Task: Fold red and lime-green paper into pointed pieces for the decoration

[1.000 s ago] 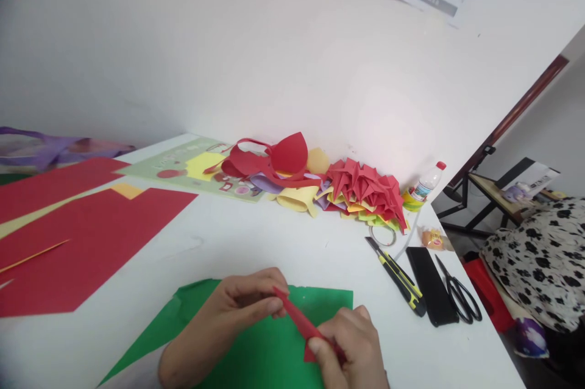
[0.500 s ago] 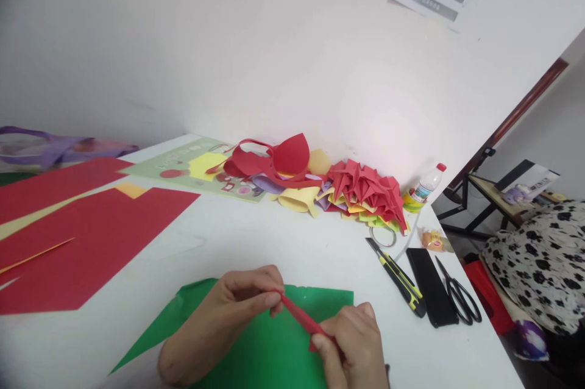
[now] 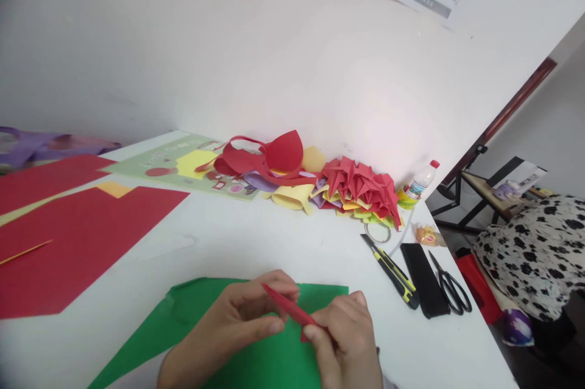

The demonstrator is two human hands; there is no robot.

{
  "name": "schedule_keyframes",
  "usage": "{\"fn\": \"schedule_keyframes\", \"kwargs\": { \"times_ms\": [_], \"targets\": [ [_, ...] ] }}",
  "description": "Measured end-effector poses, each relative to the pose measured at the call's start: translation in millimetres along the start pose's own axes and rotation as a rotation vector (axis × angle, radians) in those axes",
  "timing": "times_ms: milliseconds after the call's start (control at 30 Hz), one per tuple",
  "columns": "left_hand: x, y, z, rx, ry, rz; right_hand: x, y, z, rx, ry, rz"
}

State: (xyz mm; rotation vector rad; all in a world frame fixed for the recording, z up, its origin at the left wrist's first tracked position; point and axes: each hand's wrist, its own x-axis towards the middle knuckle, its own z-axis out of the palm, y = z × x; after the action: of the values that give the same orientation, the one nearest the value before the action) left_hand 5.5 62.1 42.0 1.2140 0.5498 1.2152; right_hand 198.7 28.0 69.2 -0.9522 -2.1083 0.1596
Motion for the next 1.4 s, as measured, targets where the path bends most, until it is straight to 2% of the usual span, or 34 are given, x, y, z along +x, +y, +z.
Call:
{"fn": "schedule_keyframes", "kwargs": {
  "times_ms": [133, 267, 367, 467, 633, 767, 1000, 1200, 1400],
  "targets": [
    [-3, -1, 4.7, 0.062, -0.036, 0.054, 7, -5, 7, -0.014, 0.035, -0.079],
    [-2, 4, 3.8, -0.006, -0.024, 0.07, 12, -8, 12, -0.074, 0.059, -0.152],
    [0, 9, 0.0, -0.037, -0.014, 0.086, 20, -10, 12, -0.091, 0.033, -0.174],
    [1, 16, -5.8, 0.004, 0.014, 0.042, 32, -9, 9, -0.133, 0.008, -0.216],
    [5, 25, -19.5, 0.09, 0.088, 0.081, 46, 2, 7, -0.355, -0.004, -0.348],
    [8, 27, -27.3, 0.16, 0.057, 0.092, 44, 13, 6, -0.39, -0.027, -0.349],
    [12, 28, -35.1, 0.364, 0.147, 0.187, 42, 23, 7, -0.463, -0.02, -0.371],
    [11, 29, -43.4, 0.632, 0.039, 0.279, 39, 30, 12, -0.472, -0.026, -0.392],
    [13, 23, -51.6, 0.635, 0.04, 0.266, 39, 34, 11, -0.522, -0.014, -0.425]
  ]
}}
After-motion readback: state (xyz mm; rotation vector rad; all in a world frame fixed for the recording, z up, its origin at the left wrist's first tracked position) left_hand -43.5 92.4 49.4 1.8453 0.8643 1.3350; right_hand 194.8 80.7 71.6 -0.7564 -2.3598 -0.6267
